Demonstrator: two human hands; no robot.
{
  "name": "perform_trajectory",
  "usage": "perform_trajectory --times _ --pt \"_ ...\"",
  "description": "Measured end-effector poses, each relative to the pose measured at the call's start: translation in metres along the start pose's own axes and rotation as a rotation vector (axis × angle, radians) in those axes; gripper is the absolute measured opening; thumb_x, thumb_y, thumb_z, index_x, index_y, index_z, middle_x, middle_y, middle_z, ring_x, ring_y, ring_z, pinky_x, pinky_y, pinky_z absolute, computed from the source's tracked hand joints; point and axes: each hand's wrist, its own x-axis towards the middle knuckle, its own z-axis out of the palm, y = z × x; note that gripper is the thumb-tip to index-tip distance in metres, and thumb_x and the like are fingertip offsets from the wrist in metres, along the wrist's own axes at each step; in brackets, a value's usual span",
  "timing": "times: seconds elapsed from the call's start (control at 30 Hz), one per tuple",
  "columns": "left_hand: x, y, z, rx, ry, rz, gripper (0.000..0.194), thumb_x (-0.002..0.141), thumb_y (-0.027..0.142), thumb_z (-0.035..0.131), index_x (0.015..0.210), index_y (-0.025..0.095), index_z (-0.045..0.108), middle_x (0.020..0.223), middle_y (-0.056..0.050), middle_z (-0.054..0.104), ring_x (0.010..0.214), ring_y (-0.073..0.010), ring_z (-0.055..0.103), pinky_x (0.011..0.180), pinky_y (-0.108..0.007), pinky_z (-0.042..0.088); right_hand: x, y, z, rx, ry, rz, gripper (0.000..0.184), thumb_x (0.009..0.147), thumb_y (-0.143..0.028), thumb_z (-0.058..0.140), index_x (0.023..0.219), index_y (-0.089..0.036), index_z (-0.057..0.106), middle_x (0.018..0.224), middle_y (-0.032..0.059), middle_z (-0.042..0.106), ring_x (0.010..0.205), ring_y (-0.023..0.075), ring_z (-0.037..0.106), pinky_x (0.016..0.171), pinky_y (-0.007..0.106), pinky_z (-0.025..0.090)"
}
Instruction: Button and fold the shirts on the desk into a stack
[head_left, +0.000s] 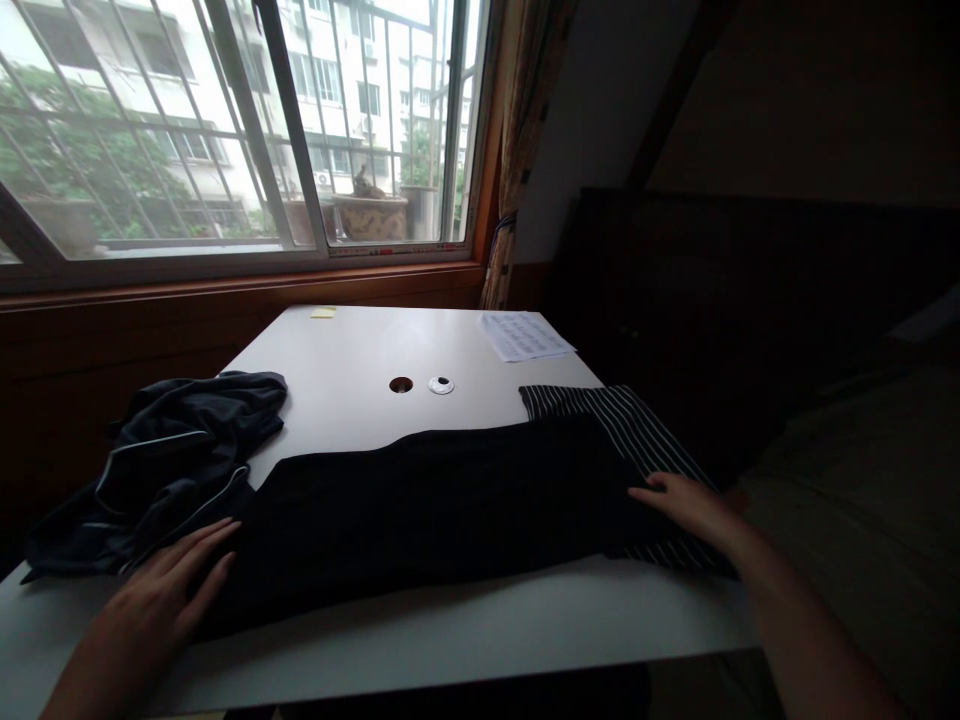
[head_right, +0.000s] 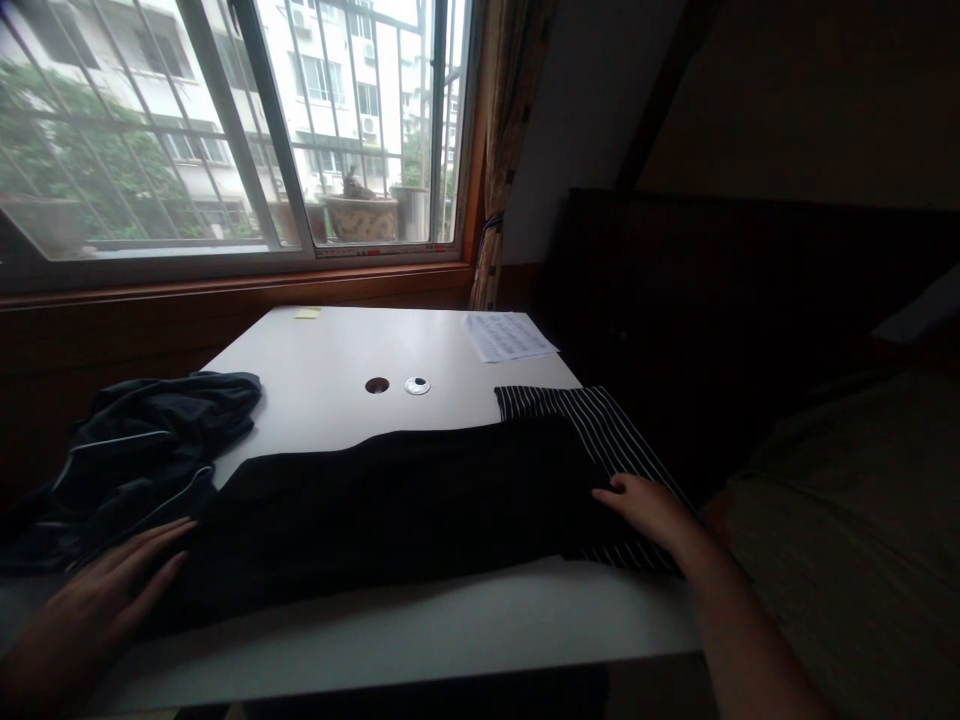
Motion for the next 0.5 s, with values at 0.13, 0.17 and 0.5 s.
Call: perform_trajectory --times 0.13,0.17,0.5 --pt "0.002 -0.005 0.001 -0.065 -0.027 -0.02 0.052 0.092 0.056 0.043 0.136 0.031 0.055 0.141 0.0 0.058 0.127 -0.0287 0.058 0.11 -0.044 0.046 -0.006 -0.01 -0.005 0.154 0.084 0.054 0.029 0.071 -0.046 0.066 0.084 -0.02 0.072 0.095 0.0139 0.076 0.091 0.032 0.07 0.074 0.038 0.054" --pt "0.003 -0.006 0.001 -0.089 -0.024 -0.032 0.051 0.092 0.056 0.044 0.134 0.032 0.056 0.141 0.001 0.059 0.127 -0.0284 0.057 0.111 -0.045 0.046 -0.008 -0.012 -0.006 0.207 0.085 0.069 0.03 0.071 -0.045 0.066 0.086 -0.02 0.072 0.095 0.0139 0.076 0.091 0.0316 0.07 0.074 0.038 0.054" --pt "-0.007 -0.021 -0.003 -0.335 -0.013 -0.254 0.044 0.089 0.061 0.048 0.127 0.042 0.06 0.138 0.006 0.061 0.129 -0.0311 0.056 0.103 -0.049 0.051 -0.022 -0.134 -0.05 0.279 0.322 -0.177 0.037 0.074 -0.044 0.068 0.103 -0.021 0.071 0.103 0.0114 0.075 0.094 0.0323 0.069 0.083 0.043 0.053"
